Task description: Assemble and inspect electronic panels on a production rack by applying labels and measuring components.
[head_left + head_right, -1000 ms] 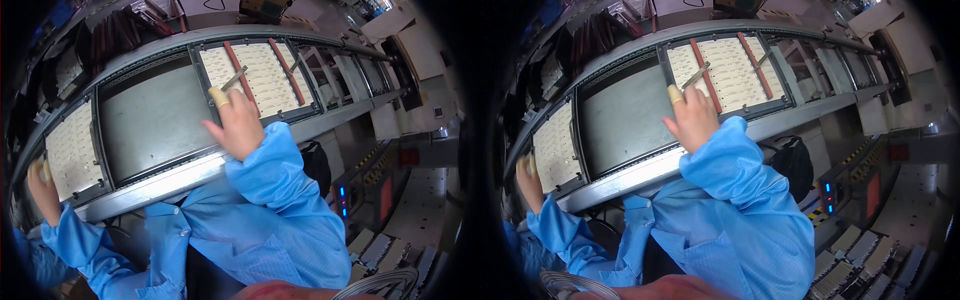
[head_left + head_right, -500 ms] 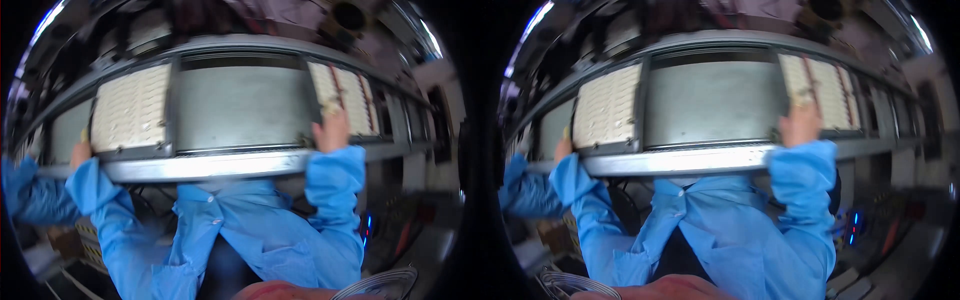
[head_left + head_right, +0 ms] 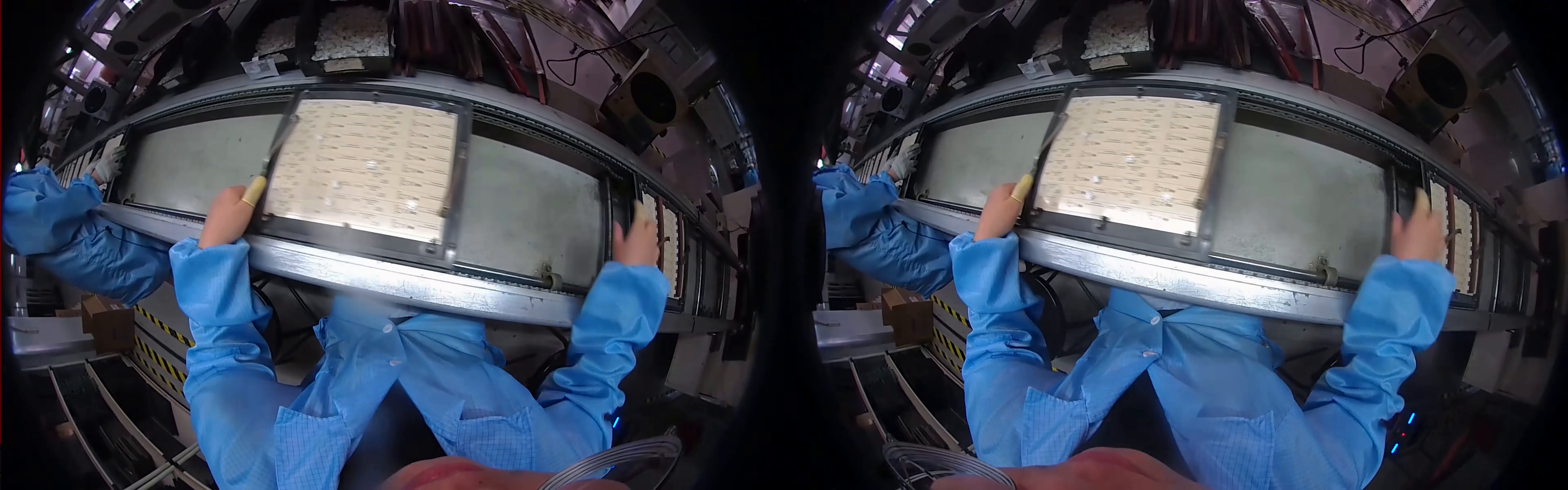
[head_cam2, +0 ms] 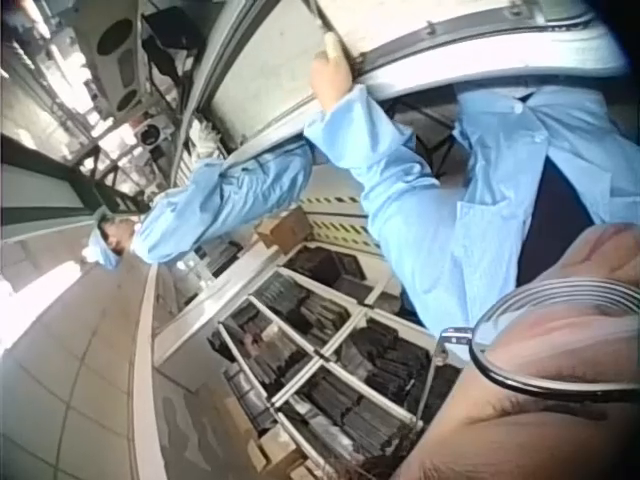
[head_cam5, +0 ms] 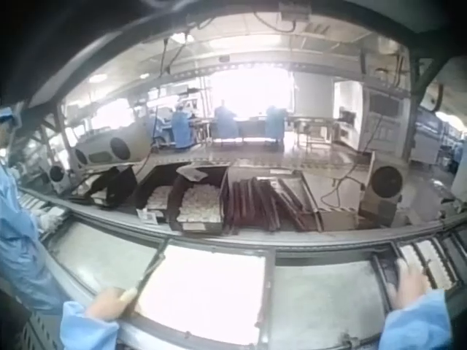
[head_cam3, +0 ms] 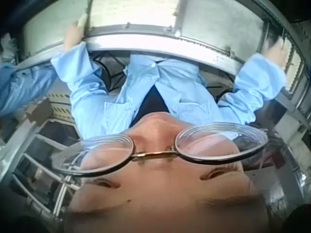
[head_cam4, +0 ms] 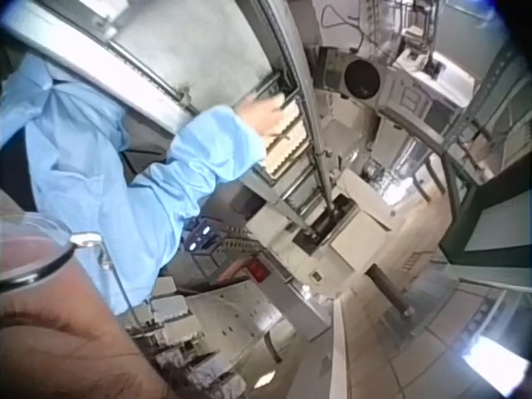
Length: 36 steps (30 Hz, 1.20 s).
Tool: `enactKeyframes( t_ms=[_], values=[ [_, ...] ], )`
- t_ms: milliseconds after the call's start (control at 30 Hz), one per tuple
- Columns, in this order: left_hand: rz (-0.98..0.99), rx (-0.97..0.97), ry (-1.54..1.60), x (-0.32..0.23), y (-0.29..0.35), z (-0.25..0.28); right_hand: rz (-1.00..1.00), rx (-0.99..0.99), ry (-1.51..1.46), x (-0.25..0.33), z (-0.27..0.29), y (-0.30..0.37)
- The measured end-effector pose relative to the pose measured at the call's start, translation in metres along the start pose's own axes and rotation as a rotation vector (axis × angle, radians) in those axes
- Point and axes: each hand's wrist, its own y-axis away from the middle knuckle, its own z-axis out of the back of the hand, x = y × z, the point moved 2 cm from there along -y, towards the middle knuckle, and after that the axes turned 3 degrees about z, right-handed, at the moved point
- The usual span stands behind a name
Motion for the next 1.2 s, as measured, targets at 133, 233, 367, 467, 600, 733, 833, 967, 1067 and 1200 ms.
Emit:
enactKeyframes(
  t_ms=[133, 233, 367, 467, 600, 733, 833, 967, 1067, 1200],
  values=[
    [-0.187, 0.28, 0.147, -0.014, -0.02, 0.01, 0.302, -0.143, -0.209, 0.104, 0.039, -0.009],
    [-0.405, 0.138, 0.184, -0.047, -0.048, 0.022, 0.395, -0.198, -0.316, 0.147, 0.056, -0.006],
    [-0.62, -0.085, 0.143, -0.118, -0.093, 0.034, 0.459, -0.25, -0.456, 0.164, 0.05, 0.002],
    [-0.628, -0.155, 0.089, -0.138, -0.148, 0.029, 0.442, -0.221, -0.506, 0.162, 0.044, 0.009],
    [-0.581, -0.173, -0.261, -0.166, -0.192, 0.01, 0.381, -0.189, -0.538, 0.159, 0.039, 0.005],
    [-0.562, 0.027, -0.258, -0.167, -0.231, -0.004, 0.37, -0.183, -0.585, 0.161, 0.029, 0.0],
    [-0.619, -0.191, -0.354, -0.18, -0.224, -0.014, 0.323, -0.135, -0.588, 0.154, 0.024, -0.004],
    [-0.601, -0.177, -0.304, -0.169, -0.258, -0.02, 0.322, -0.034, -0.636, 0.16, 0.024, -0.011],
    [-0.605, -0.113, -0.34, -0.176, -0.247, -0.006, 0.371, -0.08, -0.626, 0.163, 0.027, -0.01],
    [-0.875, -0.185, -0.234, -0.186, -0.215, 0.011, 0.354, -0.082, -0.624, 0.161, 0.027, -0.01]
  ],
)
